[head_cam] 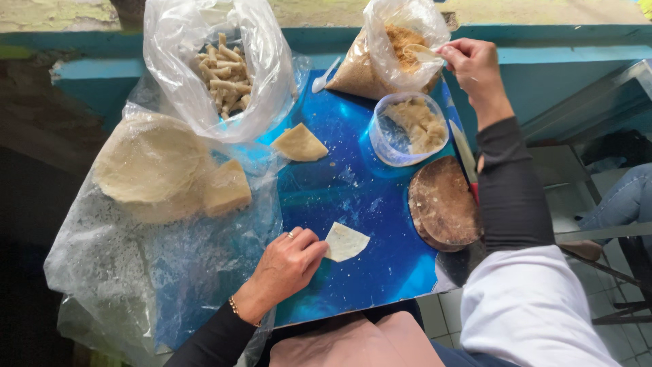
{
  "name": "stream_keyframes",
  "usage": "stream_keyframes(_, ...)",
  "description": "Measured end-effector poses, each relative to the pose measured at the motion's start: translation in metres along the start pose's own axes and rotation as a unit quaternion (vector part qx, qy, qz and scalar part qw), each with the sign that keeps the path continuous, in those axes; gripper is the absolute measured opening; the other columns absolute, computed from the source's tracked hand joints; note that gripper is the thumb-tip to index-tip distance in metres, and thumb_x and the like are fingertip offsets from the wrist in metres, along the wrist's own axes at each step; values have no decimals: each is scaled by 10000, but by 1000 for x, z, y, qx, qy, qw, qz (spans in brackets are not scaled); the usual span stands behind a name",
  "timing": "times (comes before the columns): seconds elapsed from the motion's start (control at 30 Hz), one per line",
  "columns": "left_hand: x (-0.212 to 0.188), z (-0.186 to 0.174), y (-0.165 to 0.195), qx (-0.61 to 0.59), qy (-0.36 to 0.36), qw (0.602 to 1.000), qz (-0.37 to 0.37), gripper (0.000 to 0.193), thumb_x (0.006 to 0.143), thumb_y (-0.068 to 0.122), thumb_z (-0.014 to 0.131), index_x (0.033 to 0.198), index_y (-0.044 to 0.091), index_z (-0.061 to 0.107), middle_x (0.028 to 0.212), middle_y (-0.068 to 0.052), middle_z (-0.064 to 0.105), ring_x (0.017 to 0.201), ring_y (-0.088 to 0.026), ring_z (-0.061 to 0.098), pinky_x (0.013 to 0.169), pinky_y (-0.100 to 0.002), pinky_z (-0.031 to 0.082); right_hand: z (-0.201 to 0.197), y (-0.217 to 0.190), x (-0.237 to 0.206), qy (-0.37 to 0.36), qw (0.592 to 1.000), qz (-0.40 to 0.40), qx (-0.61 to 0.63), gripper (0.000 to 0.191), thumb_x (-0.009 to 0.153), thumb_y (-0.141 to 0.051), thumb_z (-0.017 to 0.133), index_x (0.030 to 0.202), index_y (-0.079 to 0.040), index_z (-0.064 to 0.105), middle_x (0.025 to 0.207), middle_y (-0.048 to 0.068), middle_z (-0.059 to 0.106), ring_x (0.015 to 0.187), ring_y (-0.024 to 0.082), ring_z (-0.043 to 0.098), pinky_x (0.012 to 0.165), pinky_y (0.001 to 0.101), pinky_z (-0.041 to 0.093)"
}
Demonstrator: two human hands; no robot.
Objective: The person sits at a small blue table and folds filled pastries one at a time. They take a triangular dough wrapper, spoon filling from a plastic container onto it, then pinch and fold the wrapper closed with both hands, setting the finished piece aside.
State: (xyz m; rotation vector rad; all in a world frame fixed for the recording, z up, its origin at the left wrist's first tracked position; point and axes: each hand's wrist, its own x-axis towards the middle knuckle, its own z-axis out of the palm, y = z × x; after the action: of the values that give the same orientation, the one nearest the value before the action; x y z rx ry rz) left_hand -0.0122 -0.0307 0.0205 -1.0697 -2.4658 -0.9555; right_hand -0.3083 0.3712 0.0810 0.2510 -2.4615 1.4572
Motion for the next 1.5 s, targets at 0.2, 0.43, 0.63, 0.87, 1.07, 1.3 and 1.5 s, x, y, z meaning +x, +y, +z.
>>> stream_keyframes(0.2, 0, -1, -1, 5, 75, 996, -39, 154, 821, 57, 765, 966, 69, 714, 919, -71, 630, 845, -277, 616, 716, -388, 523, 17, -61, -130, -98, 995, -4, 7, 161, 1060, -117, 652, 1075, 3, 758, 889, -19, 675, 815, 27, 557, 724, 209, 445)
stream_keyframes(0.43, -3, 3, 2, 12, 78, 996, -30, 146, 833, 55, 771, 971, 68, 724, 942, -80, 639, 864, -281, 626, 728, -388, 530, 69, -100, -249, -188, 982, 16, 0, 138, 971, -109, 669, 1025, -25, 765, 902, 22, 717, 813, 86, 642, 706, 262, 505)
stream_keyframes(0.63, -6, 6, 3, 12, 57, 998, -20, 122, 844, 70, 772, 960, 73, 734, 938, -61, 648, 856, -262, 626, 711, -379, 524, 89, -110, -296, -143, 980, -72, -118, 120, 930, -45, 700, 1033, -69, 756, 821, 85, 606, 651, 209, 601, 599, 311, 473)
stream_keyframes(0.87, -10, 7, 2, 12, 50, 999, -3, 135, 827, 76, 779, 952, 82, 729, 941, -50, 642, 880, -265, 615, 732, -386, 527, 92, -107, -304, -97, 935, -296, -167, 255, 910, 13, 705, 1144, -88, 712, 979, 74, 663, 853, 263, 664, 701, 358, 540)
stream_keyframes(1.07, -10, 7, 1, 19, 40, 999, 6, 167, 800, 74, 777, 958, 87, 726, 949, -49, 639, 886, -262, 615, 750, -386, 531, 88, -101, -310, -73, 908, -343, -228, 367, 833, 47, 705, 1161, -117, 727, 989, 62, 655, 819, 249, 635, 704, 369, 531)
stream_keyframes(1.3, -13, 9, 0, 24, 39, 999, -11, 148, 805, 104, 778, 942, 95, 724, 953, -45, 642, 894, -262, 616, 752, -389, 523, 85, -112, -308, -62, 893, -363, -258, 396, 818, 59, 720, 1176, -110, 739, 970, 55, 655, 768, 241, 614, 671, 369, 495)
stream_keyframes(1.5, -13, 4, 0, 30, 45, 998, -46, 124, 819, 169, 781, 858, 94, 691, 920, -74, 617, 880, -278, 605, 747, -402, 500, 72, -122, -266, -21, 946, -297, -130, 216, 1000, 48, 681, 1177, -76, 686, 1024, 87, 660, 907, 237, 682, 761, 328, 541)
